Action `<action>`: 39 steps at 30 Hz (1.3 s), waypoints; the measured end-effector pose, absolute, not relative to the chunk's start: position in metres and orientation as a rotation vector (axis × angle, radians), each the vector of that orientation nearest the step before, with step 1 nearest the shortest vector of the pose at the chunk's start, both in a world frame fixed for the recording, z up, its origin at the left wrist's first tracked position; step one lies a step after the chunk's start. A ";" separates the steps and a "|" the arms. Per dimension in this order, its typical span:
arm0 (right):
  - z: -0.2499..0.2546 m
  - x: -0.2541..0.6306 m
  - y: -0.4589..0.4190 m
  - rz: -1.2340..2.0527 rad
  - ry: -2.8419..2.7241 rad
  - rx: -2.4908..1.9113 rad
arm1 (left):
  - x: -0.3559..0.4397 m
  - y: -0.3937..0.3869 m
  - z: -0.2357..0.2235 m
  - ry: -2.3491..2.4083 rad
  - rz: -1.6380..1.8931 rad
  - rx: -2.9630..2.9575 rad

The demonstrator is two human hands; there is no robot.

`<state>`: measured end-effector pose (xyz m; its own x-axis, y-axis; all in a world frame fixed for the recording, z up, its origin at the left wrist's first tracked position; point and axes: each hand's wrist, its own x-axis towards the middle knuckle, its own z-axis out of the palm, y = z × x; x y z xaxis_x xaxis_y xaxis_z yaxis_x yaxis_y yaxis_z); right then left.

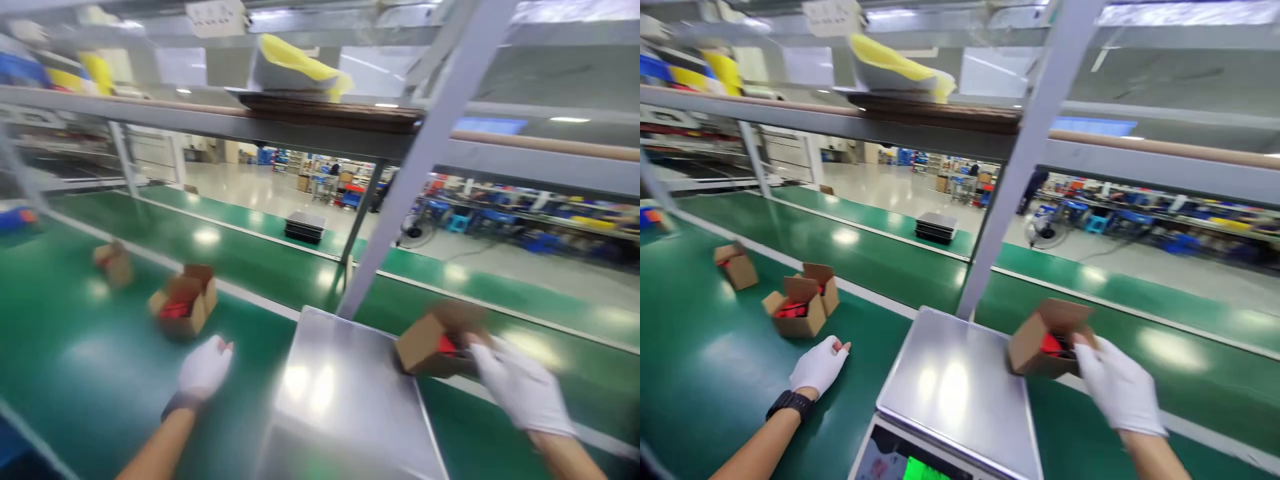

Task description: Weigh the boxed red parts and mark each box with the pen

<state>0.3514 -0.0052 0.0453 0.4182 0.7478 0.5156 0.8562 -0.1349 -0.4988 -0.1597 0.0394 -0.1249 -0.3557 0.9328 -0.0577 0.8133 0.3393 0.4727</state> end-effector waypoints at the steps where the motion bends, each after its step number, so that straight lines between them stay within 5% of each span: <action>1: 0.045 0.338 -0.019 -0.105 -1.416 -1.937 | -0.145 0.043 -0.125 2.237 0.507 1.606; 6: 0.011 0.303 -0.065 0.702 -1.174 -1.501 | -0.098 0.045 -0.122 2.091 0.483 1.700; 16: -0.141 0.331 -0.095 0.552 -0.809 -1.730 | -0.096 0.000 -0.113 2.102 0.450 1.685; 25: -0.131 0.329 -0.100 0.296 -0.932 -2.019 | -0.091 -0.011 -0.114 2.119 0.504 1.691; 31: -0.122 0.326 -0.105 0.458 -0.809 -1.893 | -0.095 -0.016 -0.119 2.052 0.637 1.652; 35: -0.075 0.308 -0.109 0.383 -0.800 -1.732 | -0.093 -0.022 -0.106 1.843 0.888 1.507; 39: -0.002 0.261 -0.114 0.265 -1.043 -1.512 | -0.059 -0.028 -0.044 1.605 1.130 1.572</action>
